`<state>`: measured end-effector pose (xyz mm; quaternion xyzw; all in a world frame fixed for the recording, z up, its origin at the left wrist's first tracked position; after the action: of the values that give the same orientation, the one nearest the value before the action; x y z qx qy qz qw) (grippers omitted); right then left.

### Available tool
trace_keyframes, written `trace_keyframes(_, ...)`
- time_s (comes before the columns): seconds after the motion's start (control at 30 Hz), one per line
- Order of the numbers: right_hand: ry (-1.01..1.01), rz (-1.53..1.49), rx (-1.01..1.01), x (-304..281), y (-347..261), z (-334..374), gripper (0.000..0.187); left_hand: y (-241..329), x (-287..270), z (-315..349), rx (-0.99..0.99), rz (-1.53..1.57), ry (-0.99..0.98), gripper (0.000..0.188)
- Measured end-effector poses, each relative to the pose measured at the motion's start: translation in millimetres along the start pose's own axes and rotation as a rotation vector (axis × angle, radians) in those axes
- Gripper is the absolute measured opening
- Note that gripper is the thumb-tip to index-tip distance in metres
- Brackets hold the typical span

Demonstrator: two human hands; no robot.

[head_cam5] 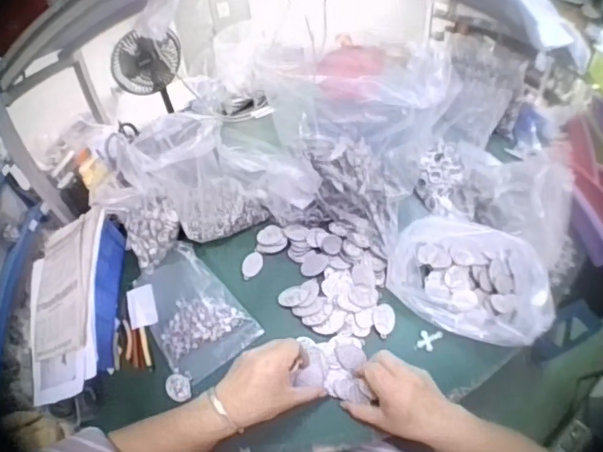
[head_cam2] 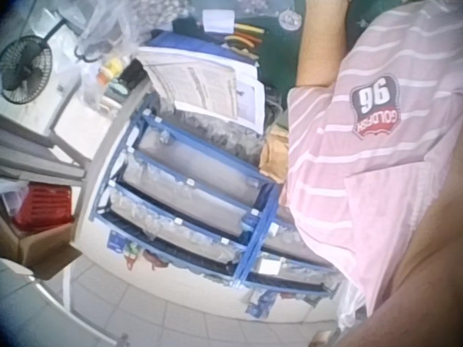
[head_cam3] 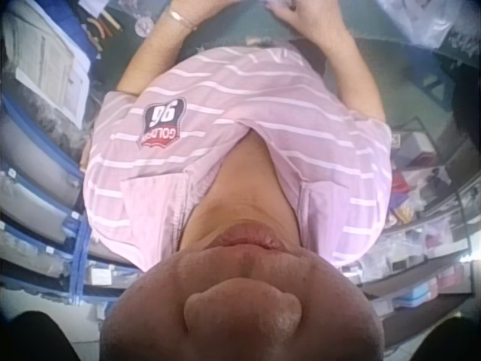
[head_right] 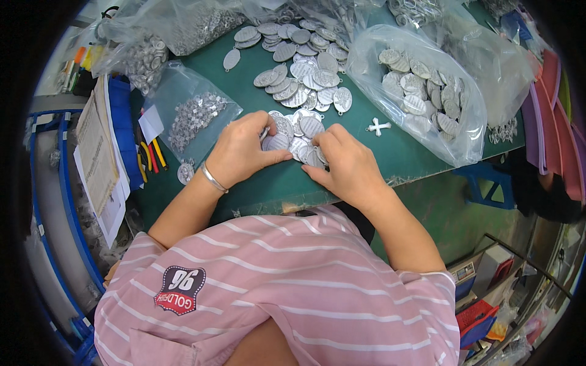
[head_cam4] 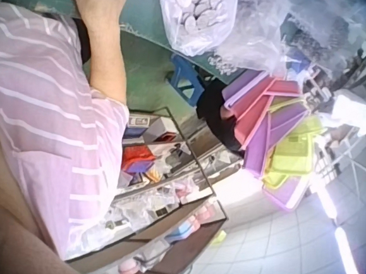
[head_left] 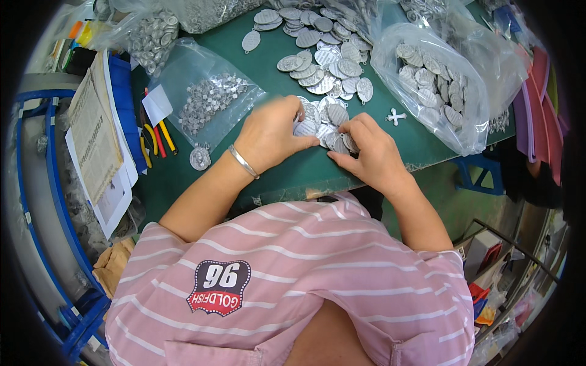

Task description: The person sorts through oval metal components on a table, then connects small metal charms by hand into a chain.

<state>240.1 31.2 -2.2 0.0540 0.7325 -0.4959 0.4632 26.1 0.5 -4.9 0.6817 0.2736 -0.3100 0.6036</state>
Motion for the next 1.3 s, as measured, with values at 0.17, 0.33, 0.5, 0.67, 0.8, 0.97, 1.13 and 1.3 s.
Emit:
trace_keyframes(0.17, -0.015, -0.917, 0.366, -13, 30, -5, 0.033, -9, -11, 0, -0.095, 0.221, -0.086, 0.035)
trace_keyframes(0.33, 0.144, -1.289, 0.314, -24, 19, -21, 0.020, -24, -20, -2, -0.349, 1.157, -0.205, 0.029)
trace_keyframes(0.5, 0.226, -0.058, -0.027, 5, 9, -30, 0.030, -15, -11, -10, -0.467, 1.352, -0.102, 0.026)
trace_keyframes(0.67, 0.247, -0.310, 0.082, 4, 20, -31, 0.031, -2, 2, -9, -0.054, 0.052, 0.092, 0.037)
trace_keyframes(0.8, 0.042, -1.310, 0.542, -21, 18, -35, 0.024, -8, 3, -8, 0.012, 0.199, 0.074, 0.031)
trace_keyframes(0.97, -0.059, -0.160, -0.091, -7, -1, -40, 0.034, -18, -10, -7, -0.462, 1.456, -0.013, 0.021)
trace_keyframes(1.13, -0.001, 0.062, -0.079, -3, -1, -39, 0.026, -19, -25, -10, -0.546, 1.146, 0.060, 0.016)
trace_keyframes(1.3, 0.100, 0.014, 0.039, -6, -10, -36, 0.023, -3, -5, -15, -0.096, 0.195, 0.121, 0.024)
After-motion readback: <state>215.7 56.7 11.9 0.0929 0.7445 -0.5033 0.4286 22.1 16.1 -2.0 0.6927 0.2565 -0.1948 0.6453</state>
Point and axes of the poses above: each hand's wrist, its own z-axis away from the middle knuckle, its own x-axis out of the palm, y = z × x, the point moved 1 cm from there along -z, towards the middle knuckle, and after that the axes turned 1 degree about y, right-handed, at the moved point
